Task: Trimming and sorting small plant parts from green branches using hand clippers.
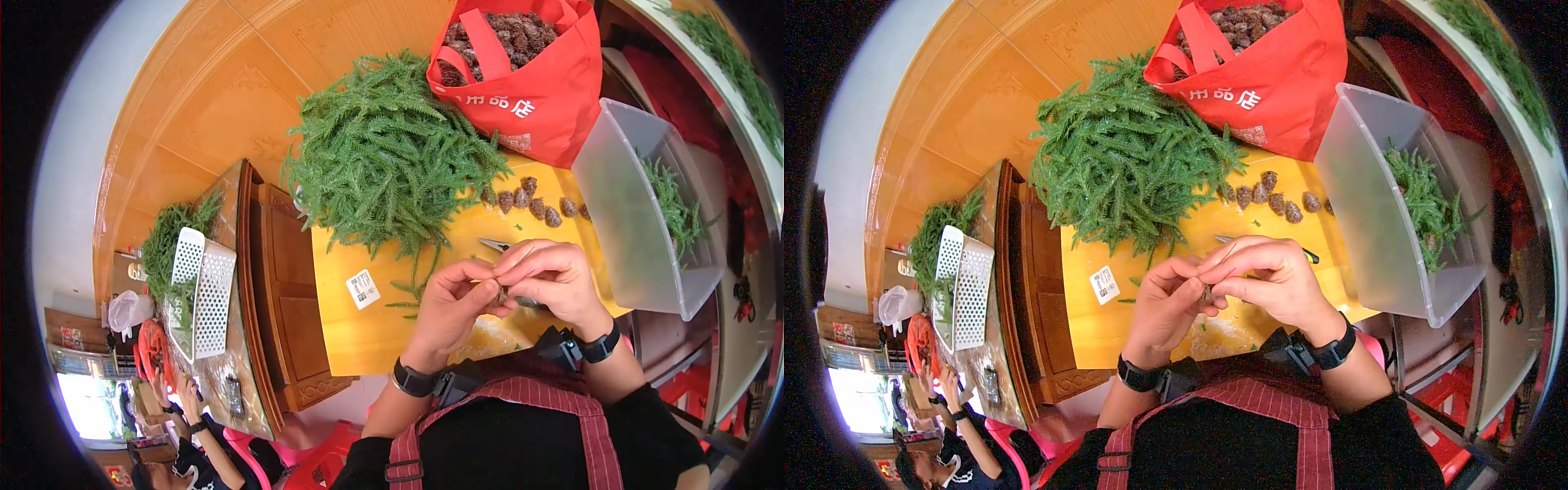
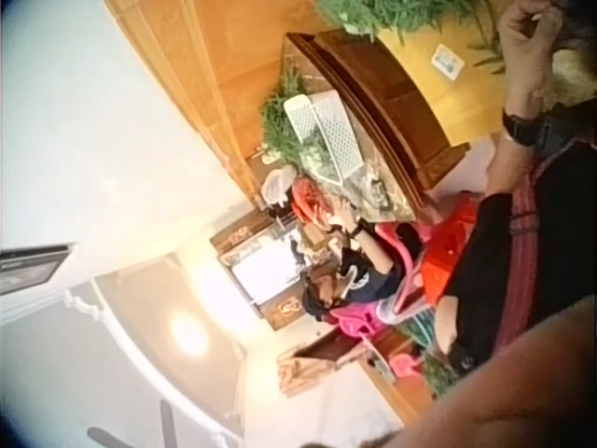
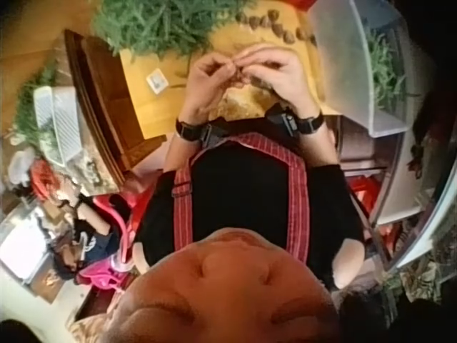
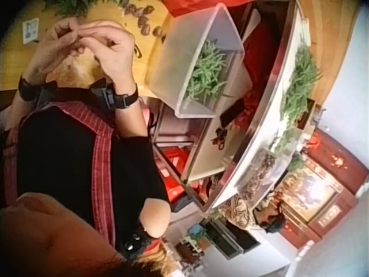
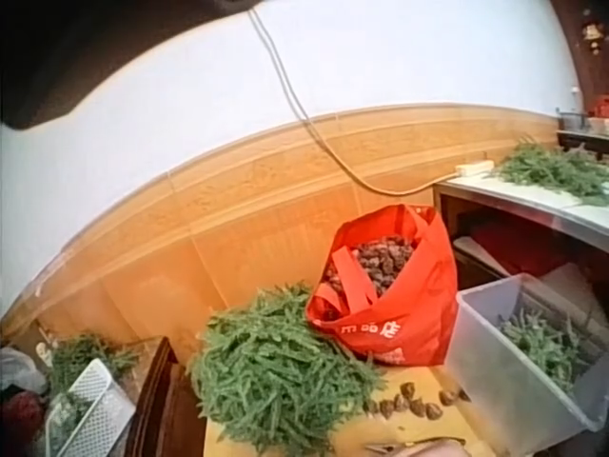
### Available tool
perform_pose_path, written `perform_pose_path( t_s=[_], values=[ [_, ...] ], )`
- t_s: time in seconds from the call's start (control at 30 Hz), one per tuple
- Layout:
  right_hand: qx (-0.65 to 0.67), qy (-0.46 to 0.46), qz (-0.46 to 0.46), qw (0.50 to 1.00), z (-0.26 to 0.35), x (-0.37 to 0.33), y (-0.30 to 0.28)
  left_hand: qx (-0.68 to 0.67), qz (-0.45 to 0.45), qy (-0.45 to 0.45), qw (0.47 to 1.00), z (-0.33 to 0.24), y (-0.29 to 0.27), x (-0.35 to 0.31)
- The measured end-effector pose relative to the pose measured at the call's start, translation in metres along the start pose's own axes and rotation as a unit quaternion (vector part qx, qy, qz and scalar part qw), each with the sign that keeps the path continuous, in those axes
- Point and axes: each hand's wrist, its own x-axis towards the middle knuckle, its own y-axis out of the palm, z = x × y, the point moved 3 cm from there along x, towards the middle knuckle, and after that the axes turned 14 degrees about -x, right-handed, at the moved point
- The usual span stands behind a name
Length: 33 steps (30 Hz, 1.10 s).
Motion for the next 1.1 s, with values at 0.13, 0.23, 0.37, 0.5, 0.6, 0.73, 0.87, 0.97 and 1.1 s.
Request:
perform_pose_path(
  t_s=[0.13,0.23,0.37,0.5,0.6,0.73,0.87,0.97,1.1],
  values=[
    [-0.005,0.000,-0.012,1.000,-0.001,-0.001,0.000,0.012,0.010,-0.002,1.000,-0.001,-0.002,-0.001],
    [0.003,0.004,-0.024,1.000,-0.001,-0.001,0.002,0.030,0.007,0.003,1.000,-0.001,-0.003,-0.001],
    [0.098,-0.001,-0.052,0.994,-0.005,-0.004,0.008,0.012,0.019,0.015,1.000,-0.002,0.000,-0.001],
    [0.121,0.008,-0.058,0.991,0.001,-0.003,0.010,0.001,0.042,0.022,0.999,-0.005,0.002,-0.003],
    [0.112,0.062,-0.048,0.991,0.002,-0.002,0.010,0.044,0.031,0.048,0.997,-0.006,0.003,-0.004],
    [0.080,0.048,-0.042,0.995,0.003,-0.003,0.009,0.063,0.027,0.095,0.993,-0.006,0.008,-0.004],
    [0.120,0.063,-0.053,0.989,0.002,-0.002,0.013,0.074,0.020,0.119,0.990,-0.006,0.007,-0.005],
    [0.133,0.062,-0.050,0.988,-0.001,-0.006,0.013,0.081,0.033,0.140,0.986,-0.005,0.010,-0.004],
    [0.130,0.024,-0.076,0.988,-0.004,-0.003,0.012,0.085,0.034,0.154,0.984,-0.005,0.011,-0.003]
  ],
)
